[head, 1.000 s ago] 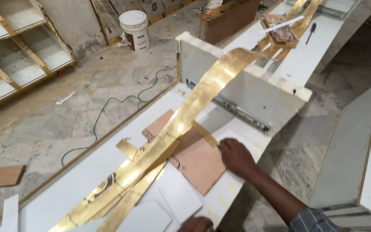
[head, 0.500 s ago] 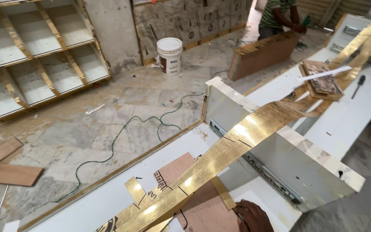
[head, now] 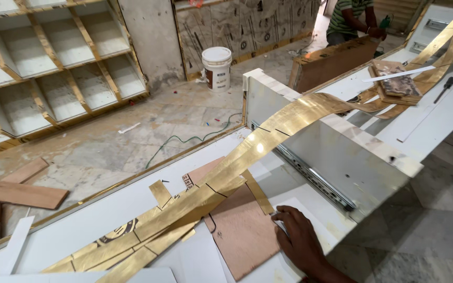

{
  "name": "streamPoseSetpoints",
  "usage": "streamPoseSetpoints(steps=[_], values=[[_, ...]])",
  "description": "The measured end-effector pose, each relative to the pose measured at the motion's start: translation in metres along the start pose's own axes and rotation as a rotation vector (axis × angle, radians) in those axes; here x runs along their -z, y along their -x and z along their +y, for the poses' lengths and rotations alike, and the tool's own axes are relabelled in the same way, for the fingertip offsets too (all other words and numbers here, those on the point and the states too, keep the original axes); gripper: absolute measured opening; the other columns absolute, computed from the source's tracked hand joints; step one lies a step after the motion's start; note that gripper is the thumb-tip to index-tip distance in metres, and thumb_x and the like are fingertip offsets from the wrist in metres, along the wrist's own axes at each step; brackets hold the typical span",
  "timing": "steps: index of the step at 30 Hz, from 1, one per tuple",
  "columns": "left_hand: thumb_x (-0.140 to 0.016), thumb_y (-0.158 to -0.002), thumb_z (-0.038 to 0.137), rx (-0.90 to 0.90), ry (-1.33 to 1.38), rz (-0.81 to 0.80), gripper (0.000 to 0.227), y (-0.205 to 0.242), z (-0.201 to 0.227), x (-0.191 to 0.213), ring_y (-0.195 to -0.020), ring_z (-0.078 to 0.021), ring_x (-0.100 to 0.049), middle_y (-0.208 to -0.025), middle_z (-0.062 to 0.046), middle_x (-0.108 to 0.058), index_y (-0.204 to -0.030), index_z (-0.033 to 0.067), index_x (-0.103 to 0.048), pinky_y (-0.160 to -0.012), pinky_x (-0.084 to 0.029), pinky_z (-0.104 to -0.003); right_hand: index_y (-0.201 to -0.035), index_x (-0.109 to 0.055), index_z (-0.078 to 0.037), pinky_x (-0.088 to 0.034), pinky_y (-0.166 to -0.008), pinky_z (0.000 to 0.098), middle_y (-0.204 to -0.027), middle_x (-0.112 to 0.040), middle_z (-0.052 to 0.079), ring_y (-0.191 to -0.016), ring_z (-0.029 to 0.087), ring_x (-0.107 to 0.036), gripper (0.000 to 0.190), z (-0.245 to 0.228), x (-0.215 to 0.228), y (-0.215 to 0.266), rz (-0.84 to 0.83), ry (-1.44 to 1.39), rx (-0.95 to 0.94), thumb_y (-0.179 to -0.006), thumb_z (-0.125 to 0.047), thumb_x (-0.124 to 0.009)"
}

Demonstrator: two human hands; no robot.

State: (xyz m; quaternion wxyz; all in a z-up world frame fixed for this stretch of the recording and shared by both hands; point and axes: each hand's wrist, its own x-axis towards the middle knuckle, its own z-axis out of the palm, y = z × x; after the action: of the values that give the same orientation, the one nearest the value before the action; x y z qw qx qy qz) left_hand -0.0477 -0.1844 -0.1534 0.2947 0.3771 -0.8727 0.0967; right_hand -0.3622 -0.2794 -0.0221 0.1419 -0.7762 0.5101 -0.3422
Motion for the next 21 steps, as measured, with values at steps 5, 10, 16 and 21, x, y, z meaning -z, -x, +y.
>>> streamPoseSetpoints(steps=[5,10,16,21], values=[[-0.082,-0.078,0.021,-0.038,-0.034,-0.007,0.020,0.000,0.018,0.017,-0.078,-0.0254,-0.069,-0.087,-0.010,-0.068,-0.089,0.0073,-0.073,-0.060,-0.057,-0.036,-0.103,-0.066,-0.007,-0.048,-0.094,0.0460,-0.125,-0.062,0.013,-0.115,0.034,-0.059,0.018,-0.003,0.005,0.002,0.045,-0.044,0.117,-0.085,-0.008,-0.066],[-0.084,-0.077,0.021,0.023,-0.030,-0.070,0.020,-0.006,0.042,0.050,-0.075,-0.0251,-0.069,-0.084,-0.009,-0.068,-0.087,0.0076,-0.073,-0.057,-0.057,-0.036,-0.103,-0.064,-0.006,-0.048,-0.089,0.0465,-0.115,-0.064,0.012,-0.108,0.033,-0.060,0.017,-0.004,0.004,0.006,0.082,-0.032,0.149,-0.086,-0.006,-0.065],[-0.084,-0.074,0.018,0.234,-0.007,-0.113,0.024,-0.028,0.071,0.086,-0.079,-0.0271,-0.070,-0.085,-0.012,-0.068,-0.092,0.0049,-0.075,-0.066,-0.059,-0.040,-0.106,-0.063,-0.006,-0.048,-0.090,0.0461,-0.107,-0.064,0.011,-0.105,0.032,-0.060,0.017,-0.009,0.003,0.009,0.053,0.071,0.159,-0.089,-0.006,-0.063],[-0.084,-0.075,0.017,0.329,-0.091,-0.056,0.026,-0.028,0.064,0.092,-0.084,-0.0267,-0.073,-0.094,-0.014,-0.071,-0.097,0.0062,-0.075,-0.072,-0.061,-0.041,-0.108,-0.062,-0.006,-0.047,-0.091,0.0455,-0.109,-0.063,0.011,-0.105,0.032,-0.059,0.019,-0.011,0.004,0.009,0.066,0.098,0.197,-0.090,-0.006,-0.063]])
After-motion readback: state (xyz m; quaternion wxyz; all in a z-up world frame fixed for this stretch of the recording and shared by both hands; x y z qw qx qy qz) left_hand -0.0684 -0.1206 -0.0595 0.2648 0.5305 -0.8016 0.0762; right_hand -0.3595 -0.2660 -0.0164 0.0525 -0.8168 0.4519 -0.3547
